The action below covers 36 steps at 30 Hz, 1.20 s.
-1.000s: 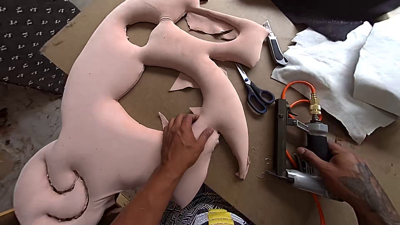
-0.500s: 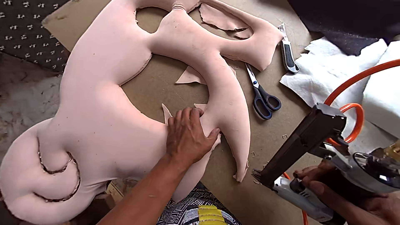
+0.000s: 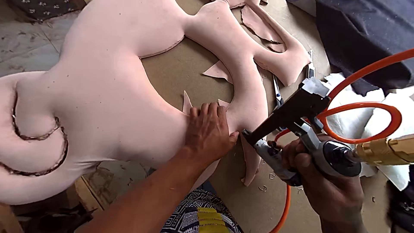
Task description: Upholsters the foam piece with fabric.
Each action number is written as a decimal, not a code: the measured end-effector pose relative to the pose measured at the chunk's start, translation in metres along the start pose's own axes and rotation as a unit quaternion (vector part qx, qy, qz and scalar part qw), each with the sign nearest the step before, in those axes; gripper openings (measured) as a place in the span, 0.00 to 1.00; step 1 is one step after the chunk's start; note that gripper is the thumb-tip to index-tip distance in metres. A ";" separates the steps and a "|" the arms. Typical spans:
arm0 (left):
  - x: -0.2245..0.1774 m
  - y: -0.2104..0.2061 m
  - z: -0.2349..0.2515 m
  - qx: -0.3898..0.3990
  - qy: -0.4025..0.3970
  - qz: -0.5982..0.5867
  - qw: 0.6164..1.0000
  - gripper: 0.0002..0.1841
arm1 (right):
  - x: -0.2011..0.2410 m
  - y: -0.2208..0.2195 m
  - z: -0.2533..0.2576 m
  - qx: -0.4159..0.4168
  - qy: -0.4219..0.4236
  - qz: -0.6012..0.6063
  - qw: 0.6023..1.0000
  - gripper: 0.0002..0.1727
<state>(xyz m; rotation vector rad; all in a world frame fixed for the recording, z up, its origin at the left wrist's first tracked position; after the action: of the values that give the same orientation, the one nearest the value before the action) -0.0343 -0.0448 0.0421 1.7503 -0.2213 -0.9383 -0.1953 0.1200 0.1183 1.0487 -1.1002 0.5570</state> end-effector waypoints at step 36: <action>-0.004 -0.006 0.000 -0.008 -0.040 -0.004 0.999 0.36 | 0.059 -0.052 0.046 0.030 0.132 -0.349 0.927 0.18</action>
<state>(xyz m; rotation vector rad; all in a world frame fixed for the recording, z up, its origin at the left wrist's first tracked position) -0.0391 -0.0403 0.0389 1.7015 -0.2587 -1.0140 -0.1506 0.0494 0.1548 1.2852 -0.4189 0.1443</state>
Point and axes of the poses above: each hand's wrist, its own z-axis towards the middle knuckle, its own y-axis out of the back of the hand, x = y × z, the point moved 6 cm from there along z, towards the middle knuckle, and after that the axes turned 14 degrees about -z, right-handed, at the moved point
